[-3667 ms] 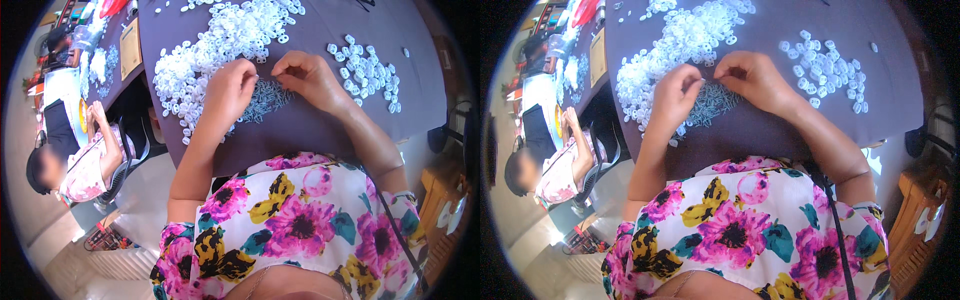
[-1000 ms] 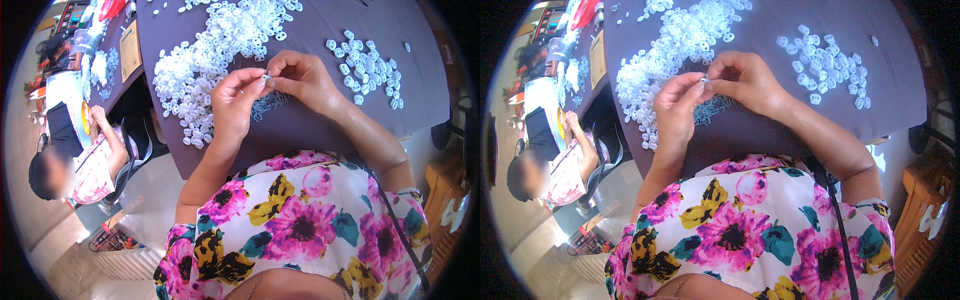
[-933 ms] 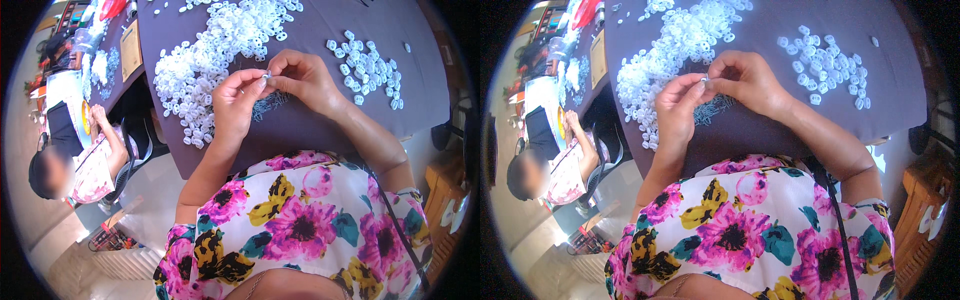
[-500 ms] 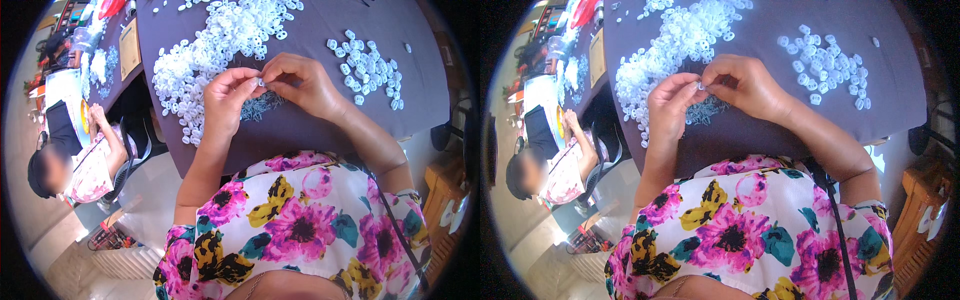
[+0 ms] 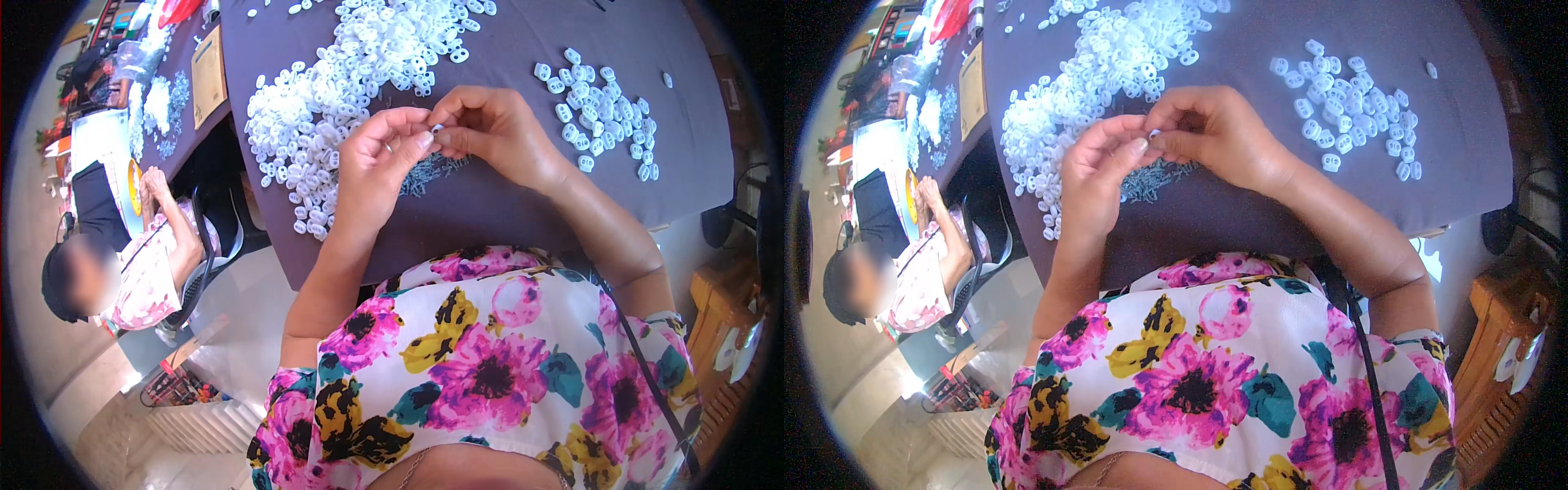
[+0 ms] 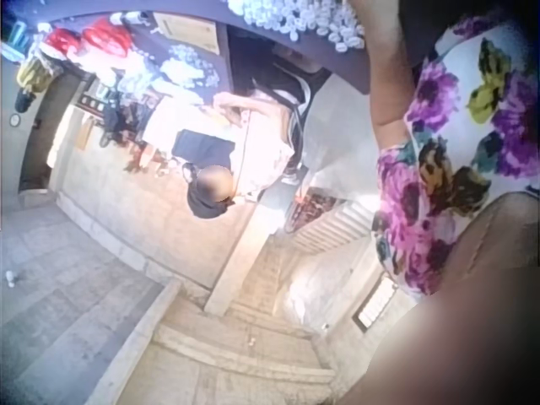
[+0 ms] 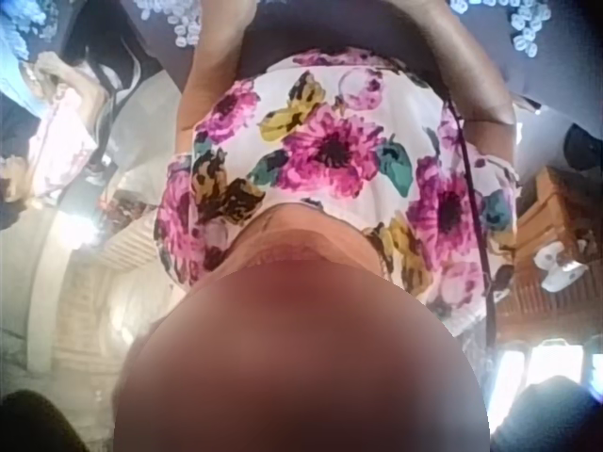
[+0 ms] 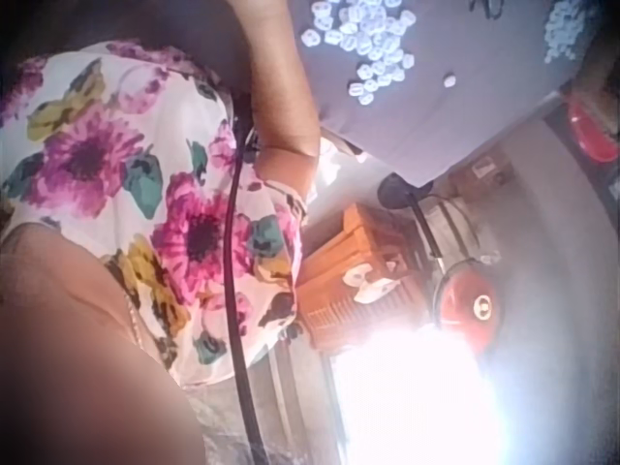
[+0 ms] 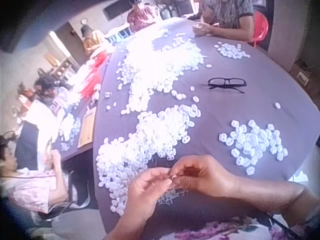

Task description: The person assembles plastic cord locks by inserting springs into the outer stopper bodies and joining the pieces by hand, then sorts and gathers the plastic pieces on the table.

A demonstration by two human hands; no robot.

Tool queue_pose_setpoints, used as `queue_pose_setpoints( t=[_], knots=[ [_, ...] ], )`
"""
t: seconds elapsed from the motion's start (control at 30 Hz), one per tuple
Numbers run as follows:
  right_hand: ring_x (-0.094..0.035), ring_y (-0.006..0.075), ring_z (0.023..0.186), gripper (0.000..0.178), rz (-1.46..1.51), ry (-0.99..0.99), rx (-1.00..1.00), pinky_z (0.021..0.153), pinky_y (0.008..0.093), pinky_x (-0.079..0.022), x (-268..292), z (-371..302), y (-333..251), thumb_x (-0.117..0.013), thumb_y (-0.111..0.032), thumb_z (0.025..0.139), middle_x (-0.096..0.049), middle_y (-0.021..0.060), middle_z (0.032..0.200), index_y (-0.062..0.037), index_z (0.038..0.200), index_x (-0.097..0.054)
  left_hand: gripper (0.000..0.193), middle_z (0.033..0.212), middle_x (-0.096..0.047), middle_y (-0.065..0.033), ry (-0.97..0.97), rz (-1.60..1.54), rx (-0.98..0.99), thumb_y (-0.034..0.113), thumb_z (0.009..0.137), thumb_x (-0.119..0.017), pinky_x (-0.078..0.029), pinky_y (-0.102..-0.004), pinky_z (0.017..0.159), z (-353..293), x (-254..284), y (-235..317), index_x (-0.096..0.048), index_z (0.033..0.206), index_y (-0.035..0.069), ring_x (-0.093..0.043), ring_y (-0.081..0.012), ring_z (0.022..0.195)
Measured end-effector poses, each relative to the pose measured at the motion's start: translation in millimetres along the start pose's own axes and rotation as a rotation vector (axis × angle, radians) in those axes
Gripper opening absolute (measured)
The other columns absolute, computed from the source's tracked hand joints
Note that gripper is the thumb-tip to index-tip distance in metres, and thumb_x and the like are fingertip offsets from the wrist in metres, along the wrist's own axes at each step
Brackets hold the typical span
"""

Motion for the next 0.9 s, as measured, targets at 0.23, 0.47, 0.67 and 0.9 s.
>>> queue_pose_setpoints(
  t=[0.23, 0.47, 0.67, 0.9],
  knots=[
    [-0.06, 0.0086, 0.072, 0.009, 0.117, 0.044, 0.043, 0.065, 0.0218, -0.05, 2.4, 1.1, -0.1, -0.061, 0.002, 0.086, -0.064, 0.0041, 0.082, 0.0013, 0.095, -0.061, 0.026, 0.096, -0.064, -0.0058, -0.013, 0.13, -0.077, -0.005, 0.086, -0.06, -0.049, -0.0223, 0.079, -2.2, -3.0, 4.3, -0.058, 0.112, -0.002, -0.061, -0.0093, 0.086],
    [-0.06, 0.0082, 0.074, 0.011, -0.018, 0.066, 0.023, 0.066, 0.0219, -0.049, 3.3, -1.1, -1.9, -0.059, 0.005, 0.085, -0.064, 0.0043, 0.083, 0.0017, 0.095, -0.061, 0.027, 0.095, -0.063, -0.0062, 0.007, 0.159, -0.084, -0.007, 0.085, -0.057, -0.051, -0.0226, 0.078, -2.1, -3.2, 3.0, -0.058, 0.111, -0.003, -0.063, -0.0104, 0.086],
    [-0.059, 0.0077, 0.075, 0.011, -0.07, 0.057, 0.038, 0.067, 0.0214, -0.048, -0.3, -0.4, 1.4, -0.059, 0.005, 0.086, -0.063, 0.0035, 0.084, 0.0011, 0.096, -0.06, 0.025, 0.091, -0.063, -0.0057, 0.032, 0.128, -0.05, -0.006, 0.084, -0.058, -0.052, -0.0237, 0.075, -0.2, -1.9, -1.9, -0.059, 0.109, -0.003, -0.064, -0.0116, 0.082],
    [-0.058, 0.0069, 0.07, 0.009, 0.005, 0.084, -0.007, 0.064, 0.0208, -0.048, -1.0, 0.1, 2.8, -0.059, 0.002, 0.087, -0.062, 0.0027, 0.081, 0.0005, 0.096, -0.06, 0.03, 0.099, -0.066, -0.0112, -0.003, 0.139, -0.035, -0.003, 0.085, -0.061, -0.053, -0.0272, 0.081, -1.8, 6.7, 5.1, -0.058, 0.115, -0.003, -0.065, -0.0155, 0.086]
  ],
)
Point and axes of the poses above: each hand's wrist, its own z-axis towards the middle knuckle, its own x-axis out of the back of the hand, y = z × x, the point moved 7 cm from there along z, towards the middle knuckle
